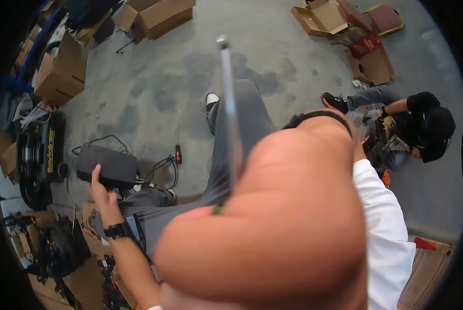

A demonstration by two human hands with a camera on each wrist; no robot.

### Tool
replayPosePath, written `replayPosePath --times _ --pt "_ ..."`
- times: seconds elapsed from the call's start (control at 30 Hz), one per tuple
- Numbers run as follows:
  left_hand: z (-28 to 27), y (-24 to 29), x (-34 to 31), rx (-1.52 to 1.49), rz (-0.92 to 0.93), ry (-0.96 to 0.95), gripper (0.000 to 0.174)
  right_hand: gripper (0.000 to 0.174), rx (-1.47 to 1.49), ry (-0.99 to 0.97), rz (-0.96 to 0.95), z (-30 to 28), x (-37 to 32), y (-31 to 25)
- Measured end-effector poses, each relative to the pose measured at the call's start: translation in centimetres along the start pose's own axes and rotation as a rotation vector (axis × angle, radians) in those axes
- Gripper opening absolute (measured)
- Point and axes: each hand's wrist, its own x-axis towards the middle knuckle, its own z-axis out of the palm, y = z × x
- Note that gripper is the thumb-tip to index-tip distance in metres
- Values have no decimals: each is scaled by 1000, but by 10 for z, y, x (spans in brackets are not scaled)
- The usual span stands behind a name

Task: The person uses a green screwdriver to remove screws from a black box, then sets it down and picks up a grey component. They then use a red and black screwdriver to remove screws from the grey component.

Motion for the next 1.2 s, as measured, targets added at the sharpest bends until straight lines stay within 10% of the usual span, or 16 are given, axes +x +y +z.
replayPosePath --times 0.9,1.2 --pt "-1 5 -6 57 -52 -37 44 32 833 -244 -22 -21 -14 5" --pt "-2 2 -4 52 -46 44 50 38 1141 -410 239 -72 -40 2"
